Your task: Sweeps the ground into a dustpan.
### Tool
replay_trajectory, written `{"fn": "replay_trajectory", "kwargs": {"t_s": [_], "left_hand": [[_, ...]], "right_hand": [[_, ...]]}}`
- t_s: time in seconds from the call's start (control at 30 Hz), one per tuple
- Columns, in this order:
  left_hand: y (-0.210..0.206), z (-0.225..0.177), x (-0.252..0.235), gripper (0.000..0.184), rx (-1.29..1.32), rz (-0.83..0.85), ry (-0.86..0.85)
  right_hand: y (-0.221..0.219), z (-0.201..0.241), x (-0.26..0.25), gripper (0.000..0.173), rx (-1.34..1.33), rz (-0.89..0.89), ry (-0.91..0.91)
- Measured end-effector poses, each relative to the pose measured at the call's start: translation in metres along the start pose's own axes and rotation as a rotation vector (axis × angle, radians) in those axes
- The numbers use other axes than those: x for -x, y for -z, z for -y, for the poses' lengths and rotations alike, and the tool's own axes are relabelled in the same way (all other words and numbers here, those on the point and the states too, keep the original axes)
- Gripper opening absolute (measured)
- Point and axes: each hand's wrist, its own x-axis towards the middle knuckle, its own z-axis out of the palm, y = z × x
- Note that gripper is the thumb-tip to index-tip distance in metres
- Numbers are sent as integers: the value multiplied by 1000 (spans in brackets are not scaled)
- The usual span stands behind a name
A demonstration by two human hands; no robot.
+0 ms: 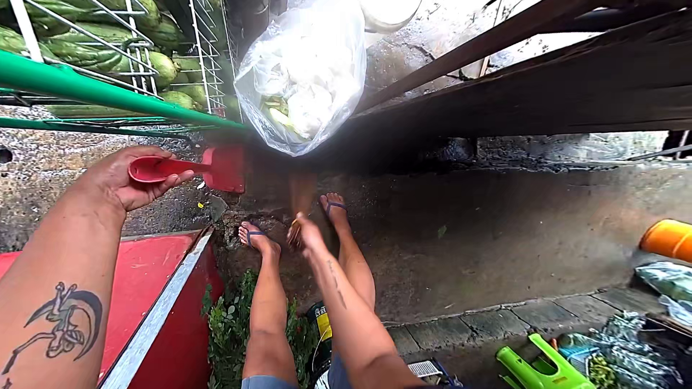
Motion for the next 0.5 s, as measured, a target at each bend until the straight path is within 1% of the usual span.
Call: {"fn": "replay_trajectory", "kwargs": {"t_s": [0.03, 0.1, 0.17, 0.23, 0.3, 0.33, 0.4, 0.47, 0.5], "left_hand": [[-1, 0, 0, 20, 0, 6, -2], [-1, 1, -2, 21, -4, 30, -8], [0, 3, -5, 21, -15, 57, -17], [-1, 3, -5, 22, -25, 46, -25], [-4, 3, -2, 22, -30, 22, -37], [-4, 3, -1, 22, -30, 12, -39], [-5, 3, 1, 24, -21, 8, -41], [-5, 3, 2, 22, -22, 34, -36], [-5, 4, 3, 21, -30, 45, -38]], "right_hand": [[7, 19, -24, 41, 2, -84, 52], [18, 56, -76, 48, 128, -195, 103], [24, 84, -127, 58, 385, -195, 104], [26, 114, -149, 58, 781, -97, 93], [24, 136, -141, 57, 1181, 70, 51], [25, 140, -127, 58, 1314, 137, 35], [41, 141, -95, 59, 1386, 207, 45], [61, 140, -62, 57, 1345, 261, 31], [71, 137, -54, 56, 1306, 267, 27]]}}
